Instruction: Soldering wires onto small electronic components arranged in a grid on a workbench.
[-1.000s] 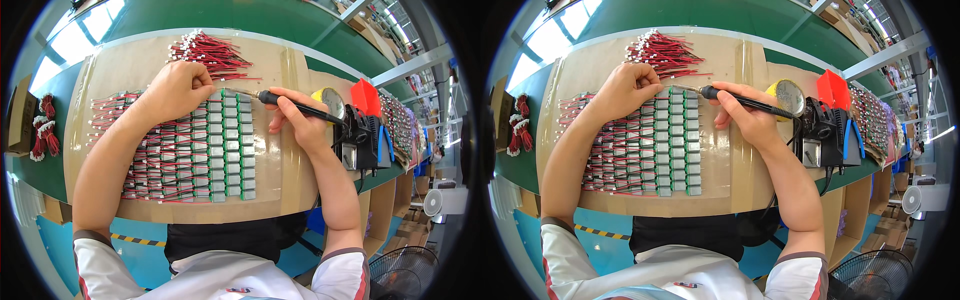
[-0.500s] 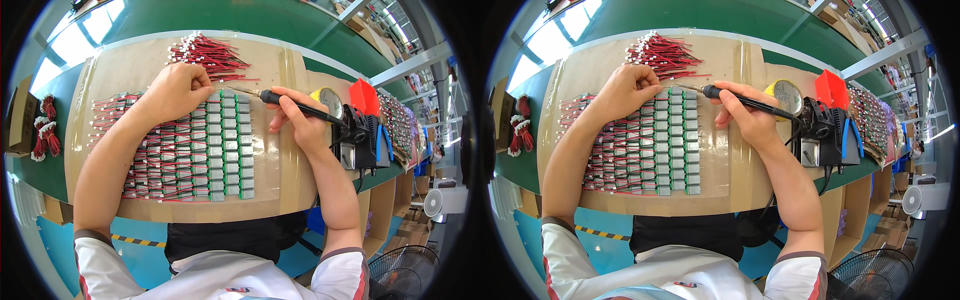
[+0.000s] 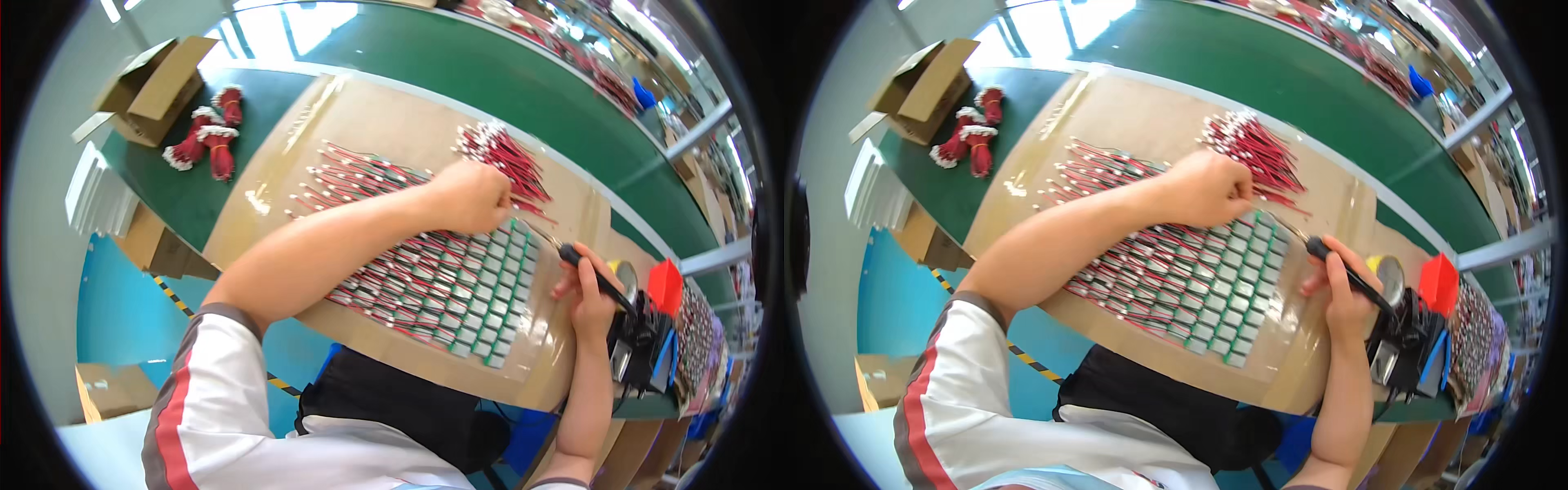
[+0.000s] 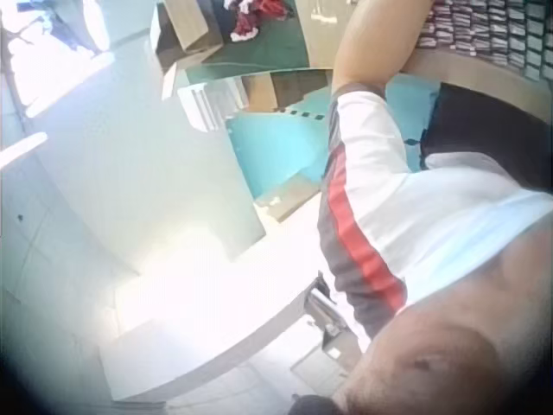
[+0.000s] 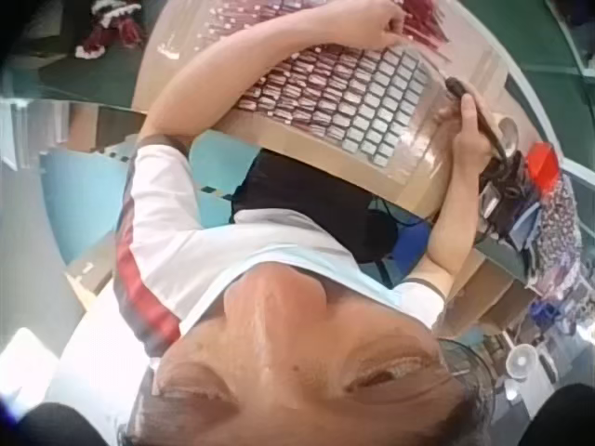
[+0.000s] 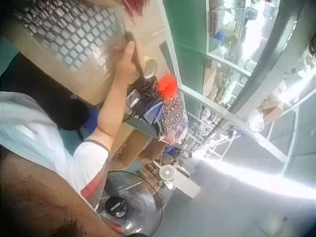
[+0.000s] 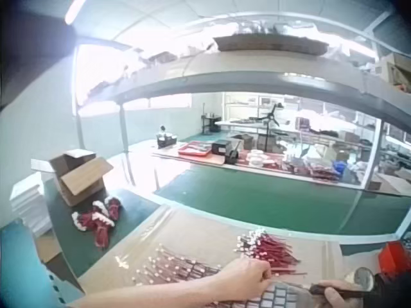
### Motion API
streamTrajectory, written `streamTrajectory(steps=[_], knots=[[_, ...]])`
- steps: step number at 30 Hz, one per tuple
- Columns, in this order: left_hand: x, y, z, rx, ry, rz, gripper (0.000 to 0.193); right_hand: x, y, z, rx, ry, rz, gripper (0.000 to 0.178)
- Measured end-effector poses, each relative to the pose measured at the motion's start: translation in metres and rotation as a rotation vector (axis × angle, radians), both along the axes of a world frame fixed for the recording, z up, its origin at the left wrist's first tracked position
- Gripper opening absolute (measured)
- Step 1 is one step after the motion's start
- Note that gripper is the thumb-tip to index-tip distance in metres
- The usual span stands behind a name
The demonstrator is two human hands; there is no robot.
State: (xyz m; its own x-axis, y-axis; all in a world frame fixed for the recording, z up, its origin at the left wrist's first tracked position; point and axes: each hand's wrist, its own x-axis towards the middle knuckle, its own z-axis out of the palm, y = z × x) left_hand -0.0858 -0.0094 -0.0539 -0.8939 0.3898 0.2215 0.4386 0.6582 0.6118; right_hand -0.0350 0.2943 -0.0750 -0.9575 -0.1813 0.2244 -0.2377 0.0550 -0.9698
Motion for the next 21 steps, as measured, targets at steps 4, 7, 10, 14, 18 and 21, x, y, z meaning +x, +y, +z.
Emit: streamTrajectory(steps=[4, 7, 10, 14, 18, 21], knots=[[-0.001, -0.002, -0.001, -0.032, 0.008, 0.003, 0.018, 0.002, -0.005, 0.005, -0.024, -0.068, -0.038, 0.03], [0.0, -0.002, 0.001, -0.045, -0.004, -0.013, 0.02, 0.001, -0.005, 0.005, -0.051, -0.069, -0.029, 0.031], [0.001, 0.0, -0.002, -0.026, 0.012, -0.028, 0.02, 0.004, -0.002, 0.004, -0.041, -0.054, -0.032, 0.031], [0.001, 0.005, -0.003, 0.049, 0.011, -0.035, 0.027, 0.004, 0.002, 0.002, -0.023, -0.021, -0.049, 0.03], [0.002, -0.01, 0.002, 0.008, 0.028, -0.057, 0.035, 0.003, -0.015, 0.015, -0.065, -0.052, -0.021, 0.027], [0.005, -0.015, 0.015, 0.039, -0.046, -0.104, 0.03, -0.002, -0.013, 0.013, -0.034, -0.006, 0.019, 0.03]])
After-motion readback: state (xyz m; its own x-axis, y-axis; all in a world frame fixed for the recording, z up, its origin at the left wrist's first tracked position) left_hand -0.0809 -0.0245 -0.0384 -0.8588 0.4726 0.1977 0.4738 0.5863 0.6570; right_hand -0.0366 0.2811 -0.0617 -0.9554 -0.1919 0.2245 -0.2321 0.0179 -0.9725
